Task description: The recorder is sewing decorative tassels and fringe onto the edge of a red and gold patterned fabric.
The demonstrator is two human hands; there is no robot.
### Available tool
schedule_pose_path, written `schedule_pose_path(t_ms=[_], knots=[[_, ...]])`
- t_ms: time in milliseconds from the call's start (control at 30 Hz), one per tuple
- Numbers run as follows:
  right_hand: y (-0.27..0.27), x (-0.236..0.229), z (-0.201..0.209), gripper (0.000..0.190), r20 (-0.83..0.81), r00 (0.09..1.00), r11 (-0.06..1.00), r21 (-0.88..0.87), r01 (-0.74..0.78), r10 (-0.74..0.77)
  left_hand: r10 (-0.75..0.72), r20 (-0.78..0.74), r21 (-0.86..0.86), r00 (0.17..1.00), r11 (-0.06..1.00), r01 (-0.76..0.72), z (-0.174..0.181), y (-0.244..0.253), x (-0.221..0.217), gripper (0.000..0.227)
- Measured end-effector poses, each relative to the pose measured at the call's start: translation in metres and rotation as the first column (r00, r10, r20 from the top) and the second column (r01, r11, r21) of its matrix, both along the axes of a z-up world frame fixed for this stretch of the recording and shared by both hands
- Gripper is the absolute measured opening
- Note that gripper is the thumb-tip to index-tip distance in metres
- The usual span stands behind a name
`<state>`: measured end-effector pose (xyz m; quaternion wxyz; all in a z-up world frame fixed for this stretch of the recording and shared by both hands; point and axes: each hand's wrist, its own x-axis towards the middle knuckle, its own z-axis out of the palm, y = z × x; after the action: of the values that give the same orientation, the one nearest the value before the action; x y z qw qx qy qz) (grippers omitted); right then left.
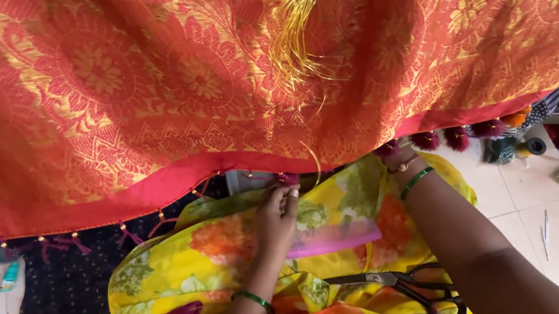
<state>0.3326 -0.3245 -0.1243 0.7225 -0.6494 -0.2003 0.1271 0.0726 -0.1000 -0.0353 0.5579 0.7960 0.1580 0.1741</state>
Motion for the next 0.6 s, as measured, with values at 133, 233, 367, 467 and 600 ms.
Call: schedule_pose_path(t_ms=[133,233,367,467,600], knots=[[0.003,0.006,-0.003,0.058,-0.164,0.983,0.981,0.191,-0.044,0.076,0.016,-0.027,-0.011,1.0,1.0,-0.016,-0.001,0.0,0.003,0.015],[0.01,0.007,-0.006,0.059,-0.276,0.949,0.94,0.336,-0.056,0.155,0.031,-0.064,-0.009,0.997,0.999,-0.032,-0.002,0.005,0.001,0.016],[-0.005,0.005,-0.016,0.061,-0.402,0.881,0.862,0.507,-0.013,0.25,-0.011,-0.045,-0.058,0.999,0.998,0.008,-0.014,0.007,0.003,0.015],[-0.019,0.009,-0.03,0.062,-0.463,0.822,0.776,0.629,0.04,0.333,-0.043,-0.033,-0.095,0.999,0.995,0.039,-0.008,0.003,0.006,0.016],[-0.003,0.012,-0.016,0.062,-0.412,0.837,0.762,0.647,-0.011,0.361,-0.028,-0.057,-0.071,0.998,0.997,0.024,-0.001,0.006,0.004,0.016]])
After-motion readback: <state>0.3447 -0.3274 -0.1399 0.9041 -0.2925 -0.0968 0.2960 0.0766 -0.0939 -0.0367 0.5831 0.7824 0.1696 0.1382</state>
